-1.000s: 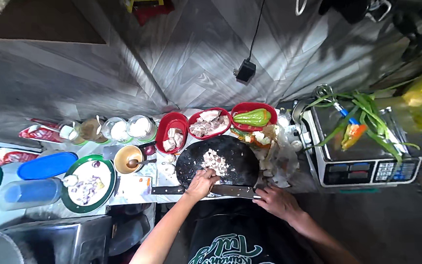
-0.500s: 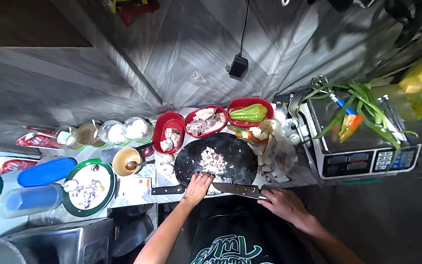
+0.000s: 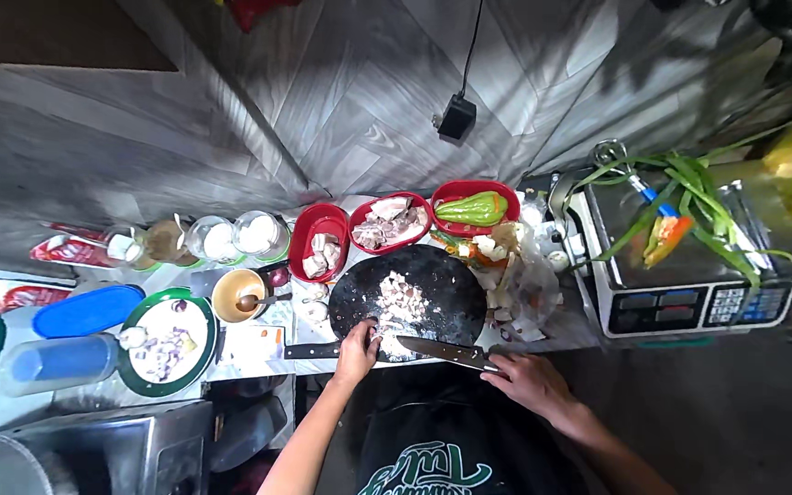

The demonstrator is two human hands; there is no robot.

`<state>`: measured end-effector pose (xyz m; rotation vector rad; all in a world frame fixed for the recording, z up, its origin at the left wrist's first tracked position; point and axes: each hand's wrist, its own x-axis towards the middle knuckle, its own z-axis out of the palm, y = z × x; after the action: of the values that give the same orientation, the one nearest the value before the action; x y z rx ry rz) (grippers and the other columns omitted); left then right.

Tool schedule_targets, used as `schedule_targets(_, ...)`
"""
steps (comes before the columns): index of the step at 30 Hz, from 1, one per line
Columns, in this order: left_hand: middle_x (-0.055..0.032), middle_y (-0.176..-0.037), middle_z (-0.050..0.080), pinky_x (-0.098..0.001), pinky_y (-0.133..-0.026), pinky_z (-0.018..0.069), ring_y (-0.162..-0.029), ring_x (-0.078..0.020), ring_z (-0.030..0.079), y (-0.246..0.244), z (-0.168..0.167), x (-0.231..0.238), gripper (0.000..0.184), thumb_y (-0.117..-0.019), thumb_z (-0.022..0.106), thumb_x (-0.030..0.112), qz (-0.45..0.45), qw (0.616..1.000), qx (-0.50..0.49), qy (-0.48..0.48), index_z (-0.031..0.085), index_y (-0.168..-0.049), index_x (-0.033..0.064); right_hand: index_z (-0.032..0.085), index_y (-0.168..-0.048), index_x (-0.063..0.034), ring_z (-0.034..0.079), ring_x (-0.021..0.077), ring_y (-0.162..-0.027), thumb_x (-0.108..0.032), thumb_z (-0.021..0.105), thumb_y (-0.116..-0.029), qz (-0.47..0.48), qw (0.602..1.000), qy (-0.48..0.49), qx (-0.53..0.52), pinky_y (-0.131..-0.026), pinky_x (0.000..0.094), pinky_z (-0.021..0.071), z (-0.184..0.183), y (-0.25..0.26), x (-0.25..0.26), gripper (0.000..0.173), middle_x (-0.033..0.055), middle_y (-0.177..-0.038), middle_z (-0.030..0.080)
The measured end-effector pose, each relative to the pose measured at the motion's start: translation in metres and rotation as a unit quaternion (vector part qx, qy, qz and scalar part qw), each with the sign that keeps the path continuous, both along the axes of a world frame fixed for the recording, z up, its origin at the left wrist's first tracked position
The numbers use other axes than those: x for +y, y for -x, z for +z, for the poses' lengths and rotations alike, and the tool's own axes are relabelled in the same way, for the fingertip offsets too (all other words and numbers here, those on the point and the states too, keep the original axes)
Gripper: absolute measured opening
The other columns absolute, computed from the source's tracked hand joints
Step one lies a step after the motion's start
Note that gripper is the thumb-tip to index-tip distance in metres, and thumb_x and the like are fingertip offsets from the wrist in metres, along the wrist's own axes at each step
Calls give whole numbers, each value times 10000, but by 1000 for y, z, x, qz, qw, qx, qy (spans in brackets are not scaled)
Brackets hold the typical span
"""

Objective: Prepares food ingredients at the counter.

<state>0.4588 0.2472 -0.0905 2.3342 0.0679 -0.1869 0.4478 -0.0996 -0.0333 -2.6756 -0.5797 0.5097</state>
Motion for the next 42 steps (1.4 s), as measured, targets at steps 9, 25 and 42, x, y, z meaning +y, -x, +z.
schedule_targets(9,-262,-1296,649,-509,-1111,427,-1261,-425,591,-26,-4,-8,357,-862,767,123,-93,994,-60,-5,699,-1160,-63,751,-1091,16,730,443,-806,-423,661,-986,-16,1000,-7,16,-734,610,564,0,-4,-1,460,247,-862,731)
schedule_targets(25,-257,-1118,713,-492,-1000,525,-1076,-388,693,9,-4,-44,307,-929,699,126,122,992,-28,-4,702,-1155,-81,619,-1173,65,686,402,-922,-374,400,-1121,-71,964,-46,253,-861,552,524,1,-9,71,493,251,-923,673)
schedule_targets(42,-223,-1039,738,-470,-904,566,-949,-338,723,15,1,-43,308,-899,728,166,147,988,-44,29,733,-1110,-58,531,-1301,65,699,445,-1015,-389,328,-1138,-37,969,56,239,-902,562,532,22,-32,100,524,284,-1003,689)
